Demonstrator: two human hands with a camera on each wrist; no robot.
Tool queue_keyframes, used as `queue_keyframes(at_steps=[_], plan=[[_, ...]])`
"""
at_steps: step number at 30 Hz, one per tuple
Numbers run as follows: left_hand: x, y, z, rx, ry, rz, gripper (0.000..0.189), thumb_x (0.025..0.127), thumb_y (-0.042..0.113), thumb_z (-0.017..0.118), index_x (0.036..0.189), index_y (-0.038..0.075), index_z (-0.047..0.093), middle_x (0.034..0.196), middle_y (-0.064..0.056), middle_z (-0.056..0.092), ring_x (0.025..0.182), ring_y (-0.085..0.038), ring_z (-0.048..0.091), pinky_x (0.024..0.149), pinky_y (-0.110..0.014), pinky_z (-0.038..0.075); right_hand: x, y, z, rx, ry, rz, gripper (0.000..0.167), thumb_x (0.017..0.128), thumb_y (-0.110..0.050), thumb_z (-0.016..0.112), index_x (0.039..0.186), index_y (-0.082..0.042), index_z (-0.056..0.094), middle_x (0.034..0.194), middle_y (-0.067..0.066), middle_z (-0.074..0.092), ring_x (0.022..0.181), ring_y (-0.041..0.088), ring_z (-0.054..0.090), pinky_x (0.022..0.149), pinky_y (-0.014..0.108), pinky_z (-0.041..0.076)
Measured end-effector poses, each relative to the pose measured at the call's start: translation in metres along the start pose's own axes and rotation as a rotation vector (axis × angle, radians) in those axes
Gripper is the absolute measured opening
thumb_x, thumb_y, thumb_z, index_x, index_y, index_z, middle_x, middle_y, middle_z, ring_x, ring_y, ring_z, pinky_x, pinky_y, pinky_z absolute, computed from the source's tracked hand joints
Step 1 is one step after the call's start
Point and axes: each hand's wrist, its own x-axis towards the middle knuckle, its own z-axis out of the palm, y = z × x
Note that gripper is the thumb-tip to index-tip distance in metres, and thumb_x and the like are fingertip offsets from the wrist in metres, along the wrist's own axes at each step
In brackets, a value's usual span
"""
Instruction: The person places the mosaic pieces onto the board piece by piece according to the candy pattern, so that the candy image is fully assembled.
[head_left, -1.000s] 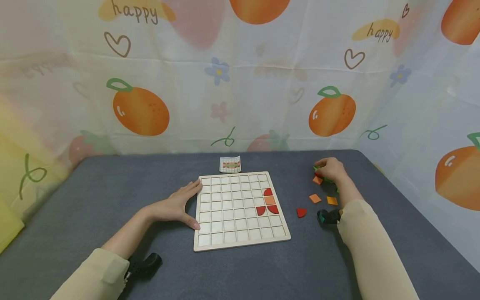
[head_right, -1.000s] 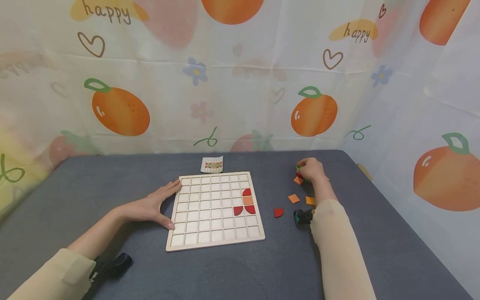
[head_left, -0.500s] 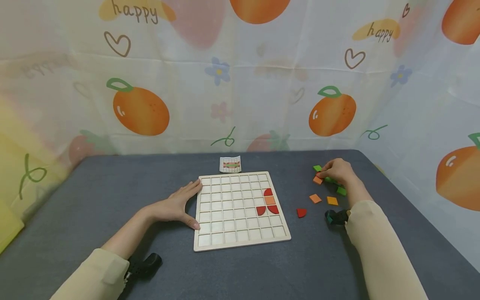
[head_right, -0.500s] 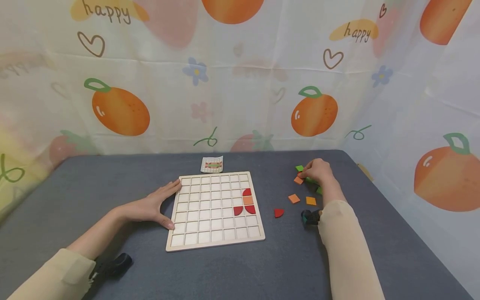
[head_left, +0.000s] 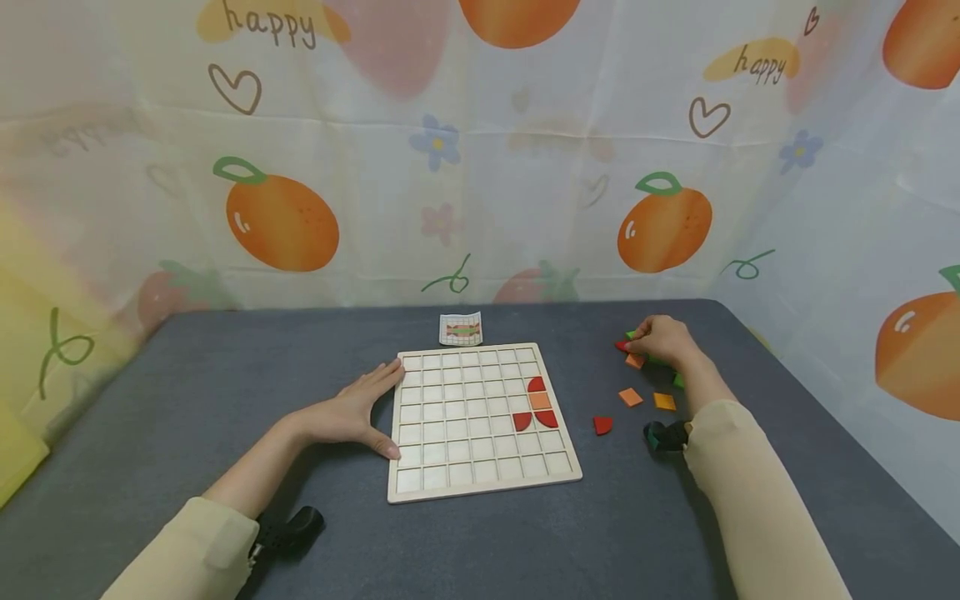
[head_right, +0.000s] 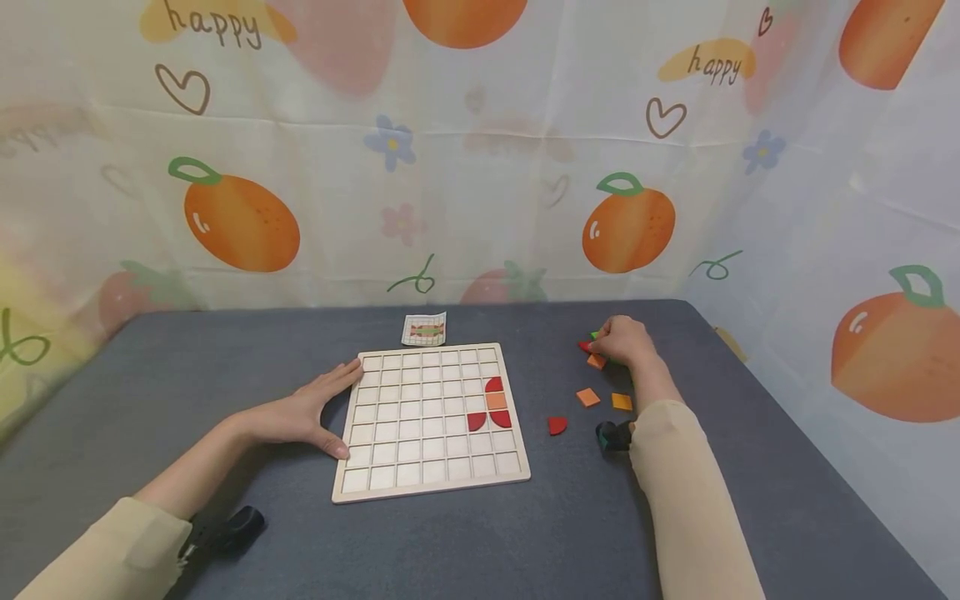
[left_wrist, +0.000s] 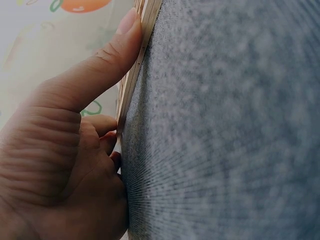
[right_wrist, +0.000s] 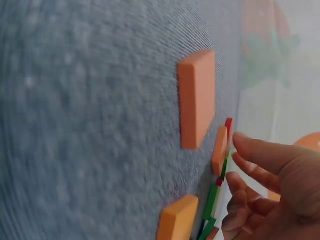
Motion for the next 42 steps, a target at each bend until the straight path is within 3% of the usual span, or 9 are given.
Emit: queue_keyframes(at_steps=[5,12,17,21,24,28,32,37,42], plan=[[0.002,0.0,0.001,0.001,-0.001,0.002,0.126,0.07,0.05,0.085,0.159,0.002,0.009,0.168,-0.018,-0.003,0.154,-0.047,-0.005,0.116,-0.073,0.003,0.001,-0.003,0.004,-0.016,0.013,-0.005,0.034,0.095,-0.023,0.064,0.117,0.003,0.063,0.112,0.025,0.065,0.112,0.045,0.053,0.091,0.053,0.048],[0.002,0.002,0.0,0.001,-0.002,-0.01,0.126,0.07,0.049,0.086,0.159,0.001,0.009,0.168,-0.018,-0.003,0.154,-0.047,-0.005,0.116,-0.073,0.003,0.003,-0.007,0.005,-0.022,0.038,-0.051,0.024,0.092,-0.018,0.069,0.105,0.001,0.064,0.104,0.021,0.066,0.098,0.036,0.057,0.081,0.044,0.05],[0.002,0.004,0.0,0.002,-0.004,-0.014,0.126,0.07,0.049,0.086,0.159,0.001,0.009,0.168,-0.019,-0.003,0.154,-0.047,-0.005,0.116,-0.073,0.002,0.005,-0.013,0.009,-0.006,0.078,-0.103,0.02,0.09,-0.012,0.069,0.104,0.001,0.063,0.102,0.02,0.064,0.087,0.031,0.059,0.073,0.038,0.049],[0.002,0.004,0.0,0.003,-0.005,-0.011,0.126,0.07,0.049,0.085,0.159,0.001,0.009,0.168,-0.019,-0.003,0.154,-0.047,-0.005,0.116,-0.073,0.003,0.003,-0.021,0.012,0.051,0.085,-0.157,0.017,0.093,-0.011,0.065,0.106,0.0,0.062,0.102,0.02,0.066,0.087,0.029,0.061,0.074,0.036,0.05],[0.002,0.004,0.001,0.003,-0.005,-0.013,0.127,0.07,0.049,0.086,0.158,0.001,0.009,0.168,-0.019,-0.003,0.154,-0.047,-0.005,0.116,-0.073,0.003,0.002,-0.031,0.014,0.137,0.042,-0.193,0.019,0.098,-0.012,0.06,0.111,0.002,0.062,0.106,0.022,0.068,0.093,0.032,0.067,0.079,0.037,0.055],[0.002,0.004,0.001,-0.001,-0.005,-0.013,0.127,0.07,0.049,0.086,0.158,0.001,0.009,0.168,-0.019,-0.003,0.154,-0.047,-0.006,0.116,-0.073,0.002,0.001,-0.045,0.018,0.3,-0.079,-0.238,0.026,0.101,-0.012,0.055,0.119,0.007,0.061,0.112,0.025,0.068,0.098,0.032,0.071,0.086,0.041,0.06],[0.002,0.004,0.002,-0.003,-0.004,-0.011,0.127,0.07,0.048,0.086,0.158,0.0,0.009,0.168,-0.02,-0.004,0.153,-0.047,-0.006,0.116,-0.073,0.001,-0.002,-0.06,0.027,0.413,-0.2,-0.301,0.03,0.099,-0.011,0.059,0.12,0.01,0.062,0.103,0.023,0.069,0.086,0.025,0.072,0.082,0.041,0.061],[0.001,0.004,0.001,-0.008,-0.004,-0.013,0.126,0.07,0.048,0.086,0.159,0.001,0.009,0.168,-0.019,-0.004,0.153,-0.047,-0.006,0.115,-0.074,0.001,-0.009,-0.082,0.042,0.397,-0.292,-0.362,0.027,0.093,-0.013,0.068,0.114,0.005,0.068,0.093,0.014,0.073,0.076,0.018,0.072,0.075,0.036,0.062],[0.0,0.005,0.001,-0.019,-0.005,-0.008,0.126,0.07,0.048,0.086,0.159,0.001,0.009,0.168,-0.019,-0.005,0.153,-0.047,-0.007,0.114,-0.075,0.0,-0.015,-0.104,0.057,0.277,-0.275,-0.42,0.022,0.087,-0.018,0.076,0.105,-0.005,0.073,0.086,0.007,0.076,0.071,0.013,0.069,0.071,0.029,0.057]])
